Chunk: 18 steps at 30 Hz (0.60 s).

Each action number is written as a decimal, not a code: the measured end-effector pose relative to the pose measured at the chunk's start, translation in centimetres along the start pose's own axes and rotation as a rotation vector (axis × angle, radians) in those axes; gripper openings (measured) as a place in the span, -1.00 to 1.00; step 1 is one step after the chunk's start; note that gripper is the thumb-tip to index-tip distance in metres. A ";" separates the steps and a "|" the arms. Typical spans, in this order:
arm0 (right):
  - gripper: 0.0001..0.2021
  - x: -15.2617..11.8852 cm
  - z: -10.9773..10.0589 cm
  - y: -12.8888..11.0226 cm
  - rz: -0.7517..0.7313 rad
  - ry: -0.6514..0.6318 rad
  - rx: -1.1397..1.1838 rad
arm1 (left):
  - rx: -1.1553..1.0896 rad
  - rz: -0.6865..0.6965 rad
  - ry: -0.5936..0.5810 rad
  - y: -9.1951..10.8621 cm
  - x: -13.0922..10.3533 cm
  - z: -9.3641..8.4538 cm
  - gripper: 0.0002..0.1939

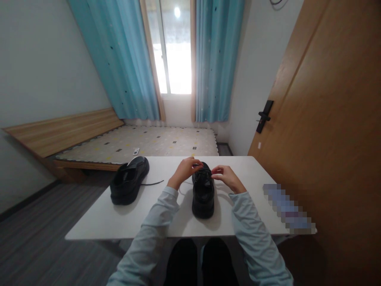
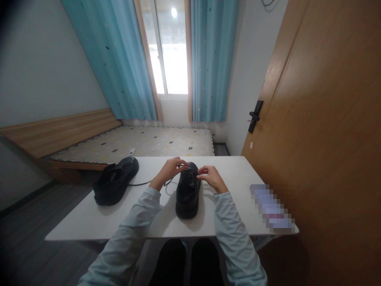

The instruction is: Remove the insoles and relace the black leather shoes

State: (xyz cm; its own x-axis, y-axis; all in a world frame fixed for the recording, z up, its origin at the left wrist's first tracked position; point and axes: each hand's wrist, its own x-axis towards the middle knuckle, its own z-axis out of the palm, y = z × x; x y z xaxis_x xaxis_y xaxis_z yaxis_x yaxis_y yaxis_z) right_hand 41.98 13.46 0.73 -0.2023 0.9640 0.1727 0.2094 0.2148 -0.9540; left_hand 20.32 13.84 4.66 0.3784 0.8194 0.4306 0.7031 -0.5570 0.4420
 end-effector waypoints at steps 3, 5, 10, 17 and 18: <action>-0.80 0.0 0.0 0.1 -0.010 -0.011 -0.007 | 0.155 0.023 -0.087 0.9 0.2 -0.1 -0.78; -0.83 0.1 -0.1 0.2 -0.009 -0.014 -0.024 | 0.221 0.010 -0.108 1.3 0.3 -0.1 -0.79; -0.88 0.4 -0.1 0.9 0.017 0.019 -0.072 | 0.240 0.019 -0.131 1.9 0.5 0.2 -0.82; -0.90 0.3 0.0 0.9 0.041 0.067 0.008 | 0.124 0.059 -0.078 1.9 1.2 0.3 -0.79; -0.89 0.3 0.0 0.9 0.041 0.060 0.008 | 0.122 0.062 -0.086 1.9 1.4 0.2 -0.79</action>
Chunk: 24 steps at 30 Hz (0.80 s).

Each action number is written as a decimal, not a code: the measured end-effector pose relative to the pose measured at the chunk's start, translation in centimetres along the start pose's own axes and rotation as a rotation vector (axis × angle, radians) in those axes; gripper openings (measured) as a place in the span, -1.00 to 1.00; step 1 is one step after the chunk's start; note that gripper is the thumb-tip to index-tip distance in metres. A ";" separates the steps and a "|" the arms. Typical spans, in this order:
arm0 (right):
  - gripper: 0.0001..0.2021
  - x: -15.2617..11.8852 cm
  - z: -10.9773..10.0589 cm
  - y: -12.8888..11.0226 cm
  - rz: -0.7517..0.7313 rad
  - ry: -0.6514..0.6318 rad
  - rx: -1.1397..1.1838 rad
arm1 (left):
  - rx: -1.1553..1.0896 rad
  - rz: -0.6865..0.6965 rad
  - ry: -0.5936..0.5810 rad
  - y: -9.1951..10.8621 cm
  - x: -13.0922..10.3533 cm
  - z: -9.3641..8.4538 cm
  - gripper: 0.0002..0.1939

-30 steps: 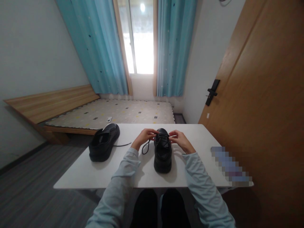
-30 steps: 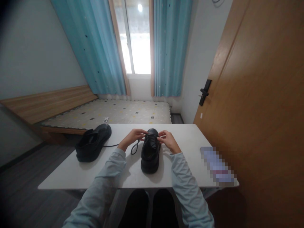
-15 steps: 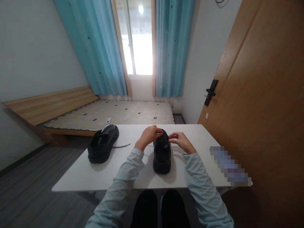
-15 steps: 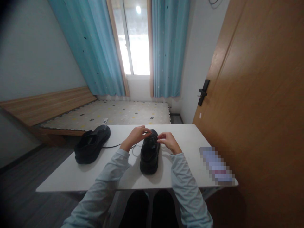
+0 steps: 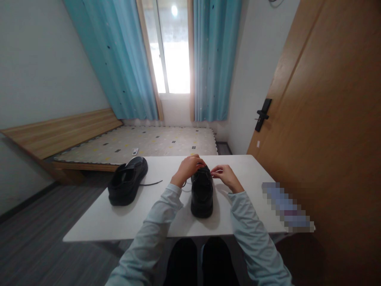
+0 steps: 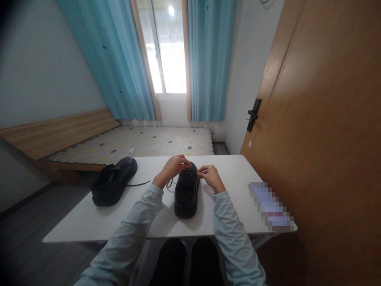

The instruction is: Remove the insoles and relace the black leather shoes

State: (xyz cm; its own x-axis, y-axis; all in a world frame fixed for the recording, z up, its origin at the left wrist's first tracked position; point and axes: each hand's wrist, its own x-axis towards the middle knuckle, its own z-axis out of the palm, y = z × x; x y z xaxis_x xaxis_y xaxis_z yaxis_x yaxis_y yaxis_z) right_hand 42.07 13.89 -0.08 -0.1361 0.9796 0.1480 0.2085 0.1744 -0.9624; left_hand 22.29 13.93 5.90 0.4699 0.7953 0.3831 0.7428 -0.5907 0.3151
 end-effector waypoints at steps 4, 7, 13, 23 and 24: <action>-0.88 0.0 0.1 -0.1 -0.009 -0.015 -0.027 | 0.024 0.010 -0.055 0.1 0.2 -0.3 -0.80; -0.86 0.0 0.1 -0.1 -0.014 -0.008 -0.032 | 0.066 -0.001 -0.062 0.1 0.2 -0.4 -0.81; -0.84 -0.1 0.2 -0.2 -0.021 -0.009 -0.035 | 0.138 0.039 -0.030 -0.3 0.5 -0.3 -0.84; -0.96 0.0 0.2 -0.1 -0.029 0.027 -0.109 | 0.195 0.003 -0.080 1.1 0.6 0.0 -0.88; -0.95 0.0 0.2 0.0 -0.032 0.029 -0.117 | 0.210 0.000 -0.082 1.2 0.6 0.0 -0.88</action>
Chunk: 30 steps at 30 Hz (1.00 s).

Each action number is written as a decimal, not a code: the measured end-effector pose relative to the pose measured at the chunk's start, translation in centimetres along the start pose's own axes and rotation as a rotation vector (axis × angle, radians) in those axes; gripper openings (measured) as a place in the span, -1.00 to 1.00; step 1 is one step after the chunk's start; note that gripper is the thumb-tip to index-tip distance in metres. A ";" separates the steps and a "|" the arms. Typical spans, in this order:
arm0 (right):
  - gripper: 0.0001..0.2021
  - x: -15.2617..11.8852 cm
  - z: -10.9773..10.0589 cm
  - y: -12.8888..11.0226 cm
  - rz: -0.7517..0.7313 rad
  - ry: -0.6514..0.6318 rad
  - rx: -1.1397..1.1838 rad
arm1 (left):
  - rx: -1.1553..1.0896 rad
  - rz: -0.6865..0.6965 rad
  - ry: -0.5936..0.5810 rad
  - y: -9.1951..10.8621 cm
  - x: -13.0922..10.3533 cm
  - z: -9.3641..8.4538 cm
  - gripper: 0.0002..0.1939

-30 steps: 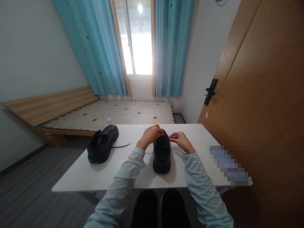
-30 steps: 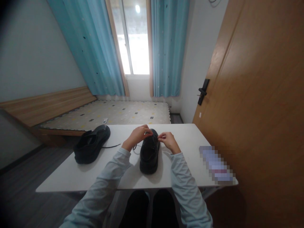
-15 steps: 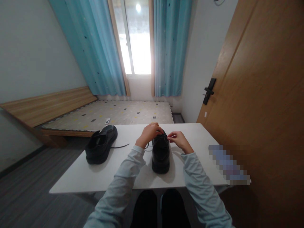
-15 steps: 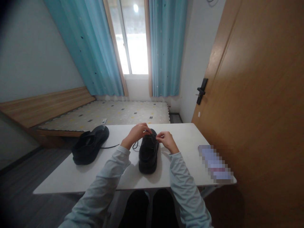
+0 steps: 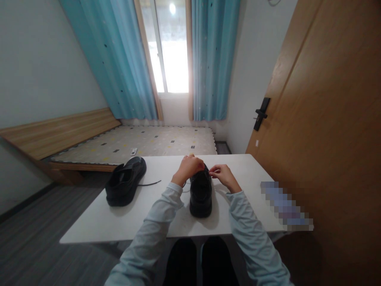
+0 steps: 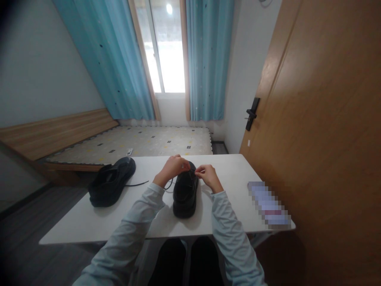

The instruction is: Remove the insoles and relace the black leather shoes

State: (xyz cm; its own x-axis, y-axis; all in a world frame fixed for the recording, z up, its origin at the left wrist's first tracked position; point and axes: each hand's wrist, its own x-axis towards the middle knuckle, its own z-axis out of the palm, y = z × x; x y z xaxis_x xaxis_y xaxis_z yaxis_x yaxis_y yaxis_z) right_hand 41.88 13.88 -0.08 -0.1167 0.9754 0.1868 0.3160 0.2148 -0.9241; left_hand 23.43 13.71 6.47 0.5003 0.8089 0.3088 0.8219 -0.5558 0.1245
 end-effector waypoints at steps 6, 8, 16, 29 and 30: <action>-0.95 0.0 0.0 0.1 -0.028 0.014 -0.050 | 0.019 0.026 -0.020 -0.4 0.3 0.6 -0.83; -0.95 -0.1 0.0 0.0 -0.018 0.016 -0.066 | -0.013 0.051 -0.063 -0.9 0.5 0.9 -0.82; -0.94 -0.1 0.1 0.1 0.004 0.031 -0.082 | -0.068 0.041 -0.171 -1.0 1.4 1.5 -0.80; -0.94 -0.1 0.2 0.0 0.012 0.043 -0.021 | 0.010 0.028 -0.154 -0.7 0.9 0.4 -0.84; -0.94 -0.1 0.2 0.0 0.018 0.046 -0.009 | 0.029 0.017 -0.140 -0.6 0.9 0.2 -0.85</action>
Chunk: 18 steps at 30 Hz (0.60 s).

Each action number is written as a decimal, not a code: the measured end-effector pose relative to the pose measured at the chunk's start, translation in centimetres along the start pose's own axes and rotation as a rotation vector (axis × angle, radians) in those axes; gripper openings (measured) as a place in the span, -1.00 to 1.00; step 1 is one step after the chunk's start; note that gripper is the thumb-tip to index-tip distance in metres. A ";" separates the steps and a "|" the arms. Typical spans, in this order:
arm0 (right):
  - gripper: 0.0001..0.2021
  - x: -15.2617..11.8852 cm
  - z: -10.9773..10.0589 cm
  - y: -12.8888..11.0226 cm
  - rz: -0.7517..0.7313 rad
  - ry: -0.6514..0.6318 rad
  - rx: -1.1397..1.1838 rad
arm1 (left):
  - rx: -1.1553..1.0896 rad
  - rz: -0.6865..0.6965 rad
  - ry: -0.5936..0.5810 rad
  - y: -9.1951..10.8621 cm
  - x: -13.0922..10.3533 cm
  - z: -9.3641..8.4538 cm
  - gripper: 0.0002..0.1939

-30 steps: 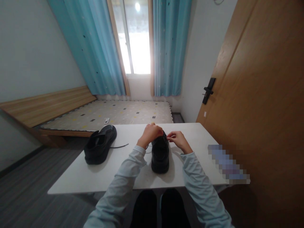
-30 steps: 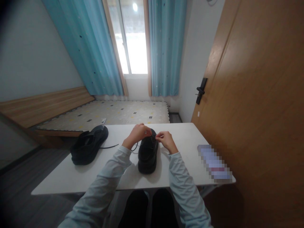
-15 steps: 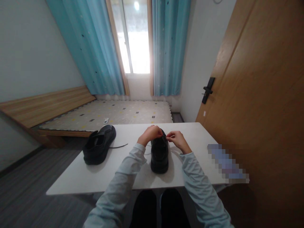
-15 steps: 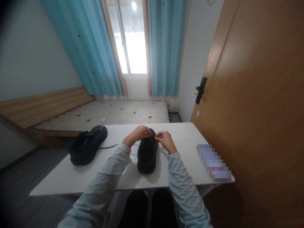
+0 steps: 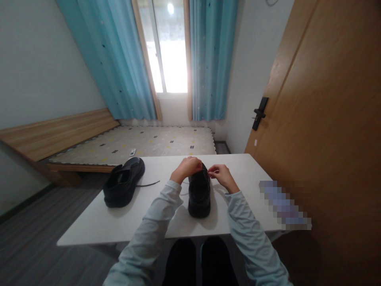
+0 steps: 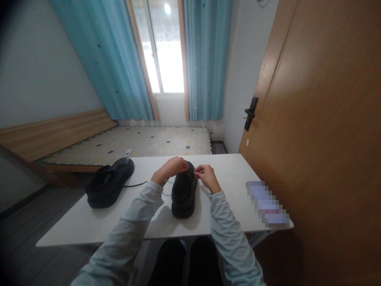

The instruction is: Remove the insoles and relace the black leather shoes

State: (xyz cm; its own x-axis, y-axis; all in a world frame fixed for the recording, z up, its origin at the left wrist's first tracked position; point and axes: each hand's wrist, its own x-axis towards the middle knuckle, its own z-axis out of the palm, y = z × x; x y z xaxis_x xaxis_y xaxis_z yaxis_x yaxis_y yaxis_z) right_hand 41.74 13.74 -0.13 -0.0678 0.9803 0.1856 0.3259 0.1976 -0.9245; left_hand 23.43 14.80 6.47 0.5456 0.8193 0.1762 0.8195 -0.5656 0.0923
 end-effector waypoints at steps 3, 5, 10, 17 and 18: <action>-0.94 0.0 0.0 -0.1 0.007 -0.001 0.019 | 0.044 -0.019 0.069 0.4 0.0 -0.5 -0.84; -0.95 -0.1 0.1 -0.2 0.014 -0.001 0.038 | 0.054 0.002 0.094 0.6 0.2 -0.6 -0.84; -0.88 0.1 0.1 -0.5 0.012 0.041 0.135 | 0.080 0.147 0.080 1.5 1.2 -0.2 -0.85; -0.67 0.1 -0.5 -1.1 -0.207 0.059 0.019 | 0.129 0.187 0.147 1.7 1.3 -0.2 -0.88; -0.65 0.0 -0.5 -1.2 -0.200 0.042 0.030 | 0.128 0.202 0.158 1.6 1.2 -0.3 -0.89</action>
State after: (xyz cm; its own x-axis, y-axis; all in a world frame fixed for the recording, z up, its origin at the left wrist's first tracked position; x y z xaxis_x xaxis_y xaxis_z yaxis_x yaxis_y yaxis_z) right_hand 41.80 13.50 1.14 -0.0885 0.9207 0.3801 0.2813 0.3892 -0.8772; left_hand 25.35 14.88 7.08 0.6746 0.6604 0.3298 0.7175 -0.6917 -0.0826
